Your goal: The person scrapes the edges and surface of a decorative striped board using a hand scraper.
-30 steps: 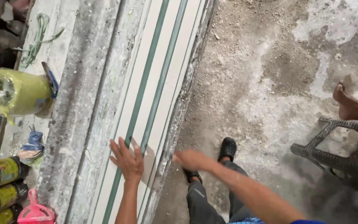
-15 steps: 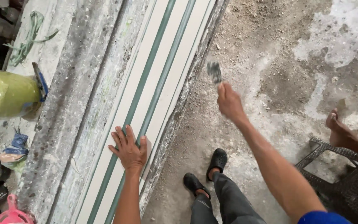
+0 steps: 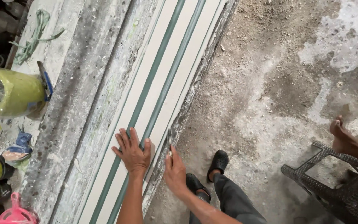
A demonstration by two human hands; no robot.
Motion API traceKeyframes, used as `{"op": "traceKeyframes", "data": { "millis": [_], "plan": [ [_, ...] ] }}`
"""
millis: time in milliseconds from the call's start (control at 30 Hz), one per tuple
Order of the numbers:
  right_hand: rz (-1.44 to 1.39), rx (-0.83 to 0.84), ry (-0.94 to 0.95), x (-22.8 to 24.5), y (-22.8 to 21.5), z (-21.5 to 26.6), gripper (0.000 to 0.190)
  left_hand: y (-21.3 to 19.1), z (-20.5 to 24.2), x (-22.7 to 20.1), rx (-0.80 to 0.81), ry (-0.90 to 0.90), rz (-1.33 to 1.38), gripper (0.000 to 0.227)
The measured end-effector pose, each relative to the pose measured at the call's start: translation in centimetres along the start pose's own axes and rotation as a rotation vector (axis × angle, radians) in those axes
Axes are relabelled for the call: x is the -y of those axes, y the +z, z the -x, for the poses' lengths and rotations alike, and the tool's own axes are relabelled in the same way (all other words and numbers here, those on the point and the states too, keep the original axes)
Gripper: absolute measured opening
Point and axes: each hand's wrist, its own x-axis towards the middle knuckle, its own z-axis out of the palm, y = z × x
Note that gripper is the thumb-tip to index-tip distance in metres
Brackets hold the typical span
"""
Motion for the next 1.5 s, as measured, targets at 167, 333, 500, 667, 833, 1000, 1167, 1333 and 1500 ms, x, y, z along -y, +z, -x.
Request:
{"op": "traceKeyframes", "data": {
  "millis": [167,333,500,667,833,1000,1167,1333,1500],
  "plan": [
    [0.062,0.28,0.419,1.9,-5.8,-16.9,0.045,0.0,0.0,0.1,-0.017,0.003,0.01,0.081],
    [0.051,0.241,0.359,5.5,-12.2,-34.2,0.047,-0.2,0.2,0.0,-0.017,-0.014,0.02,0.079],
    [-0.051,0.174,0.364,4.4,-10.5,-33.7,0.043,-0.1,0.1,-0.2,-0.046,0.014,0.015,0.079],
    [-0.01,0.098,0.44,4.3,-5.5,-21.9,0.053,0.3,-0.1,0.0,-0.042,0.023,-0.008,0.079],
    [-0.3,0.167,0.535,4.7,-7.5,-24.8,0.042,0.8,0.0,0.5,-0.007,-0.019,-0.041,0.081],
    [-0.602,0.208,0.597,0.9,-7.7,-26.3,0.034,0.4,-0.5,0.0,0.014,-0.034,-0.015,0.083],
    [-0.674,0.153,0.781,3.0,-9.0,-28.8,0.032,1.1,-0.4,0.8,-0.021,-0.007,-0.017,0.082],
    [-0.668,0.063,0.78,5.3,-14.9,-44.7,0.03,1.4,-0.3,0.8,-0.028,-0.022,-0.016,0.081],
    [-0.332,0.13,0.666,9.3,-18.6,-48.2,0.03,0.9,0.3,0.5,-0.029,-0.027,0.003,0.081]
  ]
}}
